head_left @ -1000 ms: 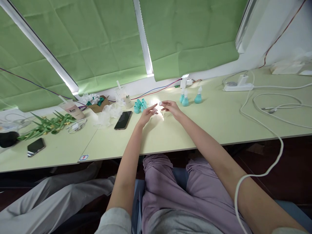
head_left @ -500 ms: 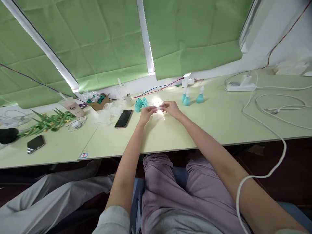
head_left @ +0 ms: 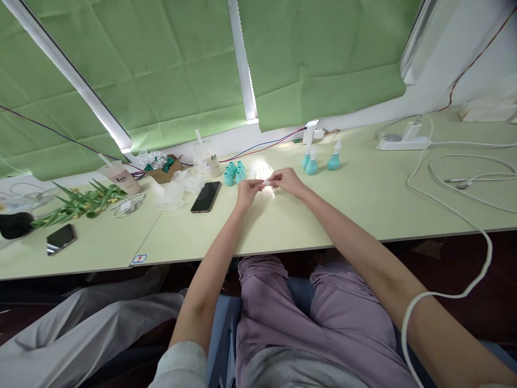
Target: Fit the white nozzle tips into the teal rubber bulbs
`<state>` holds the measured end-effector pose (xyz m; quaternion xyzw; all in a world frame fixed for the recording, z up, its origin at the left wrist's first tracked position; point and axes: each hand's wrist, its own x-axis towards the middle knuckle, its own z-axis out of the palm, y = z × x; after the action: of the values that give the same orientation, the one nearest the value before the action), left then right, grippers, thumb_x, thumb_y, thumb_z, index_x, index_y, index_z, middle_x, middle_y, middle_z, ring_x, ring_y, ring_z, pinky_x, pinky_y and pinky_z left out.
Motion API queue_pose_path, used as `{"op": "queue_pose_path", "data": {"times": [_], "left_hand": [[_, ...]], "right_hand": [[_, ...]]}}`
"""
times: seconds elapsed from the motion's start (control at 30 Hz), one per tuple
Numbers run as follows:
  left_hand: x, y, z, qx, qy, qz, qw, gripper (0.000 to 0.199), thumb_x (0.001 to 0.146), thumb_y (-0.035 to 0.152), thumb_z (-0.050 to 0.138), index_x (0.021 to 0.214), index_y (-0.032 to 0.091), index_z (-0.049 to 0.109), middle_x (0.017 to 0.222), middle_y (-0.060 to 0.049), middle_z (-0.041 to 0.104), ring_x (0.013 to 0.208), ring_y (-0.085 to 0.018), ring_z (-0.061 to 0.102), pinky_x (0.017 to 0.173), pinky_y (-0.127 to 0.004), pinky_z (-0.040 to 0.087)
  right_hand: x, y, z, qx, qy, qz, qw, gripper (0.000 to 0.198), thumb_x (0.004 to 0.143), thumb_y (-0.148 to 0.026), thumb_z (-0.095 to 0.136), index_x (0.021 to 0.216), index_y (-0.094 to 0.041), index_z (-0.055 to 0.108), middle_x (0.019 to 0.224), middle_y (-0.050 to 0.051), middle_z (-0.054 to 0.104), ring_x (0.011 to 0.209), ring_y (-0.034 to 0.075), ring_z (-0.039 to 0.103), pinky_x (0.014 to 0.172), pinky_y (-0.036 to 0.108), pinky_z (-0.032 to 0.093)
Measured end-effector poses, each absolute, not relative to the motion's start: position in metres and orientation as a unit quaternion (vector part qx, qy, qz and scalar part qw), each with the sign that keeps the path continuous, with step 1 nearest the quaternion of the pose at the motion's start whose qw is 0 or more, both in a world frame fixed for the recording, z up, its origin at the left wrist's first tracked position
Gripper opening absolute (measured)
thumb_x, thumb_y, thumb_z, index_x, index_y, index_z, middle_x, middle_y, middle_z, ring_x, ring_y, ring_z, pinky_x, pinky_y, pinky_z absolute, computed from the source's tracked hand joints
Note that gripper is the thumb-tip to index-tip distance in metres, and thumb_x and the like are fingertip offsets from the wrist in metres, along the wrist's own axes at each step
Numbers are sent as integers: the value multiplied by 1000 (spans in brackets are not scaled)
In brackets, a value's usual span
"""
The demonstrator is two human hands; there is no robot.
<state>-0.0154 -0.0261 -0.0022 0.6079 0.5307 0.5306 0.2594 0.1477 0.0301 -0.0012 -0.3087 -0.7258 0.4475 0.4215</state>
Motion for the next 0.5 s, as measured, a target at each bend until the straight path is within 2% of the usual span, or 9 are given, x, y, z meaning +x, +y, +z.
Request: {"op": "queue_pose_path", "data": {"times": [0.17, 0.3, 0.43, 0.5], "left_hand": [[-11, -31, 2, 625, 527, 526, 233, 28, 65, 42, 74, 73, 15, 74, 64, -4, 66, 57, -13, 56, 60, -26, 46], [-11, -28, 5, 631, 488, 545, 259, 32, 74, 45, 66, 80, 14, 73, 71, -5, 68, 57, -12, 58, 63, -26, 46], [-18, -19, 4, 613, 469, 559, 303, 34, 82, 44, 58, 81, 12, 68, 73, -7, 68, 57, -12, 61, 64, -26, 46], [-24, -16, 3, 572, 483, 582, 316, 31, 84, 41, 55, 83, 12, 65, 71, -6, 66, 56, -12, 61, 63, -26, 46]], "right_hand": [[153, 29, 4, -307, -731, 453, 408, 35, 55, -40, 80, 75, -12, 72, 67, 5, 65, 58, 10, 58, 58, 22, 49], [152, 26, 12, -306, -725, 440, 432, 36, 64, -44, 74, 82, -13, 71, 70, 5, 65, 62, 10, 58, 56, 20, 44], [149, 25, 14, -313, -709, 431, 462, 38, 72, -44, 66, 97, -16, 68, 83, 4, 66, 68, 10, 59, 59, 19, 43], [147, 24, 11, -337, -721, 382, 470, 34, 78, -41, 61, 104, -20, 65, 89, 3, 66, 70, 9, 58, 64, 20, 43]]}}
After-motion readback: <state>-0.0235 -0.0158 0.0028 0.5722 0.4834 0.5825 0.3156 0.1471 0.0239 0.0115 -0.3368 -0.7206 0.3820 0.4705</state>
